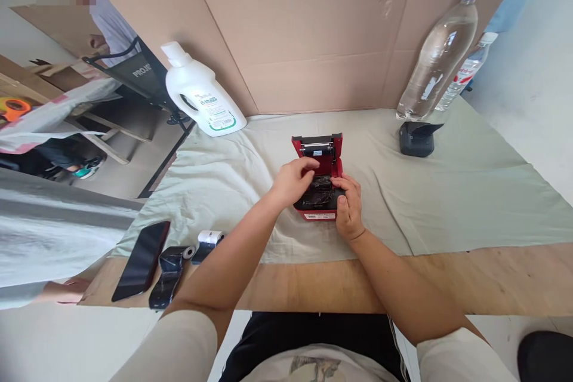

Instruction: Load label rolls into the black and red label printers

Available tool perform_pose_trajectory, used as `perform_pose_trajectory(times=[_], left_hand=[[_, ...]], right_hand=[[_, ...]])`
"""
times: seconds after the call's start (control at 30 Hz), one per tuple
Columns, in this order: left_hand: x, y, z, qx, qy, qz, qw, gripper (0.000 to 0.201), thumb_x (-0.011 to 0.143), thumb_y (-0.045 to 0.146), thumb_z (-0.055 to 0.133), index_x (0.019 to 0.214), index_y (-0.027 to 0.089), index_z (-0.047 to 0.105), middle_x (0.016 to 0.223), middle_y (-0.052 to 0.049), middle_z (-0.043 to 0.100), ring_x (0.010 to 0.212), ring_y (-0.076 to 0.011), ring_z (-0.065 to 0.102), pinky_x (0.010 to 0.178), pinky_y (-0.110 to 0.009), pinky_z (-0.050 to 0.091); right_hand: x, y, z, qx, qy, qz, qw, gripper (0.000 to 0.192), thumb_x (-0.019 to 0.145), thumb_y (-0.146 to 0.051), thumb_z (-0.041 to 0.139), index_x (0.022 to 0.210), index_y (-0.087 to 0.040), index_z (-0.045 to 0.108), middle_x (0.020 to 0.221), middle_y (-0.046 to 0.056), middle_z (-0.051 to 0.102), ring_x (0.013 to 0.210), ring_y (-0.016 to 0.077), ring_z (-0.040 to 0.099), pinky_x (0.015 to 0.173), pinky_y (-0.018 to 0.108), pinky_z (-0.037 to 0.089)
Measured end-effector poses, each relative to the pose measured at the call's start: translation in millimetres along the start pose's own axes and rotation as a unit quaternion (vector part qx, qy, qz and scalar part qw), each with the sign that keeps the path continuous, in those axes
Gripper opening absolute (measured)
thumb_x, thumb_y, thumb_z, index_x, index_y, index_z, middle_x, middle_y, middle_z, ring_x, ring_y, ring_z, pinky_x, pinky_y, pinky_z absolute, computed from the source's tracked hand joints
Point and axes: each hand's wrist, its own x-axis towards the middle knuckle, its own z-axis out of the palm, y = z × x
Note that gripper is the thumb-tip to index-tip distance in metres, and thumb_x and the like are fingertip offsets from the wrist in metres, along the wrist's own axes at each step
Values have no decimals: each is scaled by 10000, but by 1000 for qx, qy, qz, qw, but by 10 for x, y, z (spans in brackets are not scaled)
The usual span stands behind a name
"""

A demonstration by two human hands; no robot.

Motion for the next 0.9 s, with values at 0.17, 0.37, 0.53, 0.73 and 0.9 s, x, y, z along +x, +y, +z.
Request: perform_pose_trajectory(times=[0.17, 0.37, 0.53, 0.73, 0.9], left_hand=[[424, -51, 271, 192, -156, -31, 968, 188, 591, 141, 776, 498, 189, 621, 685, -129, 692, 1120, -412, 582, 1125, -544, 195], [427, -25, 310, 293, -171, -2, 941, 113, 587, 127, 759, 565, 181, 663, 727, -132, 705, 1029, -381, 612, 1066, -531, 283], [270, 150, 123, 217, -139, -3, 966, 203, 623, 143, 743, 824, 170, 730, 899, -106, 734, 1011, -354, 647, 1060, -514, 345], [16, 32, -683, -151, -169, -47, 973, 432, 726, 351, 753, 1093, 141, 664, 1076, -101, 702, 935, -213, 665, 868, -364, 518], [-388, -492, -1882, -43, -272, -240, 931, 621, 622, 466, 797, 1131, 131, 682, 1046, -112, 715, 868, -236, 662, 720, -337, 531]], right_hand=[[14, 0, -10, 18, -1, -20, 1000, 400, 984, -457, 303, 1157, -260, 604, 1160, 85, 657, 1302, 284, 498, 1115, 544, 389], [19, -3, -18, 11, -2, -19, 1000, 410, 974, -461, 307, 1160, -255, 609, 1159, 87, 655, 1284, 295, 505, 1111, 558, 385], [10, 26, -17, 34, -4, -20, 999, 421, 976, -431, 342, 1274, -238, 568, 1281, 101, 603, 1292, 298, 493, 1125, 561, 366], [15, 94, -9, 46, 0, -34, 998, 421, 970, -455, 369, 1234, -216, 593, 1246, 105, 619, 1264, 308, 513, 1105, 586, 373], [26, 89, 23, 53, 20, -46, 997, 393, 969, -452, 384, 1174, -208, 613, 1205, 105, 636, 1234, 308, 535, 1086, 596, 393]])
